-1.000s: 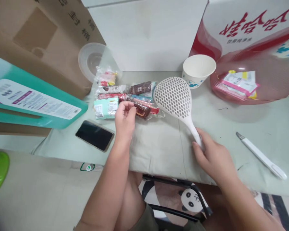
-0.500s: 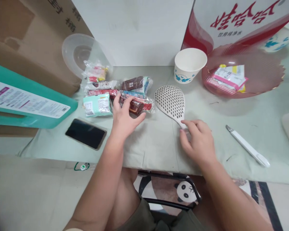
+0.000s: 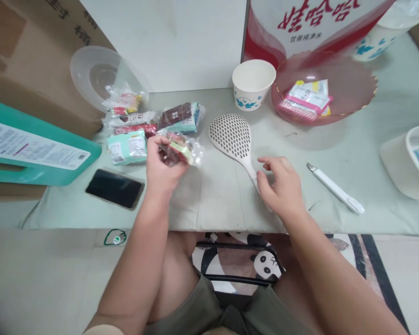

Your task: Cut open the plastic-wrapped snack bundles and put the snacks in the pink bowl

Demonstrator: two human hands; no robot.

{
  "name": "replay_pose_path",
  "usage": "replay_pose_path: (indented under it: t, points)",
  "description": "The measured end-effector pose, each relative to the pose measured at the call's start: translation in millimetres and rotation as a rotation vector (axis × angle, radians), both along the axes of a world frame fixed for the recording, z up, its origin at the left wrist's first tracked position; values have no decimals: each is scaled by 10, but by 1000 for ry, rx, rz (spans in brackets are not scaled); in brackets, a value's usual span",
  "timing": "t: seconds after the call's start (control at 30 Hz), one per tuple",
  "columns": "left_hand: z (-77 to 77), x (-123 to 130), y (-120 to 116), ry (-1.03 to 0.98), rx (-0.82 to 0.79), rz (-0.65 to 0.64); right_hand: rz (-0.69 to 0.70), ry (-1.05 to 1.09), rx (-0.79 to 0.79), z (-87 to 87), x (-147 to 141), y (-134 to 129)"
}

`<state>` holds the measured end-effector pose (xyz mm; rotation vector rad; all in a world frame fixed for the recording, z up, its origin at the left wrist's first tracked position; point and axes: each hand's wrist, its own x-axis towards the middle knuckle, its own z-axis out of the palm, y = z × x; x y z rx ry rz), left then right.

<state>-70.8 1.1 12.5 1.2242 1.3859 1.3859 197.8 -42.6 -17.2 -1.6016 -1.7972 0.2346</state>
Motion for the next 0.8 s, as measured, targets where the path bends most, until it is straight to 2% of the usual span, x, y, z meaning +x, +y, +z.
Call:
replay_pose_path:
  t: [0.1, 0.17, 0.23, 0.33, 0.4, 0.47, 0.53, 0.63, 0.73, 0.8]
  points:
    - [60, 102, -95, -523, -137, -170, -11, 60, 47, 16, 58, -38]
    - [85, 210, -166, -717, -307, -315, 44, 163, 63, 29, 60, -61]
    - [90, 332, -222, -784, -457, -453, 142, 349, 22, 46, 35, -84]
    - [61, 500, -251, -782, -615, -616, 289, 627, -172, 92, -26, -120]
    - [29, 589, -232, -738, -671, -648, 322, 707, -331, 143, -60, -139]
    - [-4, 657, -193, -643, -699, -590, 279, 738, -480, 198, -79, -148]
    - [-36, 704, -145, -527, -676, -487, 177, 764, -581, 234, -84, -144]
    - [-96, 738, -72, -398, -445, -379, 42, 767, -607, 229, -77, -124]
    - [-185, 735, -6, -204, -148, -327, 64, 771, -547, 177, -59, -119]
    - [-248, 720, 36, -48, -45, -270, 154, 826, -520, 148, -44, -134]
